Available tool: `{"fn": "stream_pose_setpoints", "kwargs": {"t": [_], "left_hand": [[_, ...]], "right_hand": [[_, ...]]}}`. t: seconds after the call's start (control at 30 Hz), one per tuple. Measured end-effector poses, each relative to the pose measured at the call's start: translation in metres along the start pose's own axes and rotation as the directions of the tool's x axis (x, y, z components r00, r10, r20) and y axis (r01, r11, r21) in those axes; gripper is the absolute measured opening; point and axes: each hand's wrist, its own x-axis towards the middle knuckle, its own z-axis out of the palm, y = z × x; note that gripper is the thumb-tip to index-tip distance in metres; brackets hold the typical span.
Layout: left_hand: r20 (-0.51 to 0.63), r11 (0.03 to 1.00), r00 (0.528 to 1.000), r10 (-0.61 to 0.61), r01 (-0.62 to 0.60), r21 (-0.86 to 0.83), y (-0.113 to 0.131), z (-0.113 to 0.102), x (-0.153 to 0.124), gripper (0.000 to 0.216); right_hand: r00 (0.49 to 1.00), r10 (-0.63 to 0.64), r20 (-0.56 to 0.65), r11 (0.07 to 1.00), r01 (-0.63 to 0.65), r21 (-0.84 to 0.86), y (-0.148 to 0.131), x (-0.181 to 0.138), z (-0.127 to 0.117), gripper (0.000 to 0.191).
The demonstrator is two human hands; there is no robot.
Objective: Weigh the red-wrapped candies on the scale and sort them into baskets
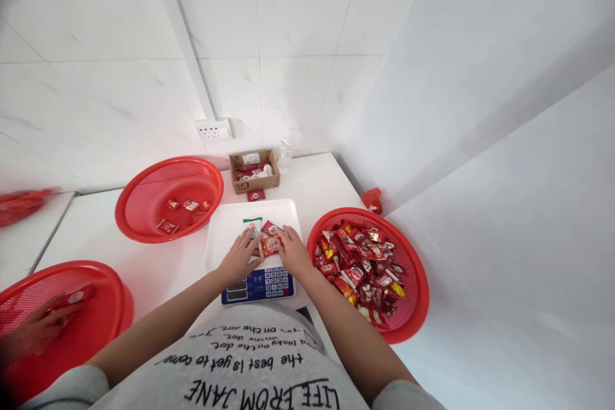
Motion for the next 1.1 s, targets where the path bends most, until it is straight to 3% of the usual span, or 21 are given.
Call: {"fn": "stream_pose_setpoints", "kwargs": {"t": [0.17,0.3,0.47,0.57,0.8,1.1], "left_hand": [[-0.072,0.995,0.992,-0.102,0.102,-0.007,-0.006,0.003,-0.010,0.037],[-0.065,0.995,0.993,-0.099,0.098,-0.019,-0.009,0.002,-0.016,0.031],[-0.046,0.997,0.997,-0.067,0.066,-0.034,-0.010,0.004,-0.020,0.040],[-0.062,0.998,0.997,-0.056,0.054,-0.028,-0.011,0.006,-0.022,0.039],[-0.061,0.998,0.997,-0.043,0.040,-0.054,-0.015,0.002,-0.025,0.033],[-0.088,0.995,0.995,-0.051,0.043,-0.089,-0.015,-0.001,-0.024,0.031]], "right_hand": [[0.968,0.083,-0.238,0.996,-0.070,0.061,0.019,-0.027,-0.020,0.041],[0.925,0.208,-0.318,0.978,-0.195,0.072,0.048,-0.053,-0.031,0.043],[0.882,0.417,-0.219,0.899,-0.436,-0.048,0.081,-0.080,-0.025,0.054],[0.867,0.489,-0.098,0.850,-0.498,-0.170,0.093,-0.091,-0.013,0.057],[0.829,0.551,0.093,0.787,-0.479,-0.389,0.102,-0.099,0.003,0.056],[0.832,0.543,0.112,0.792,-0.464,-0.398,0.095,-0.096,-0.004,0.057]]}}
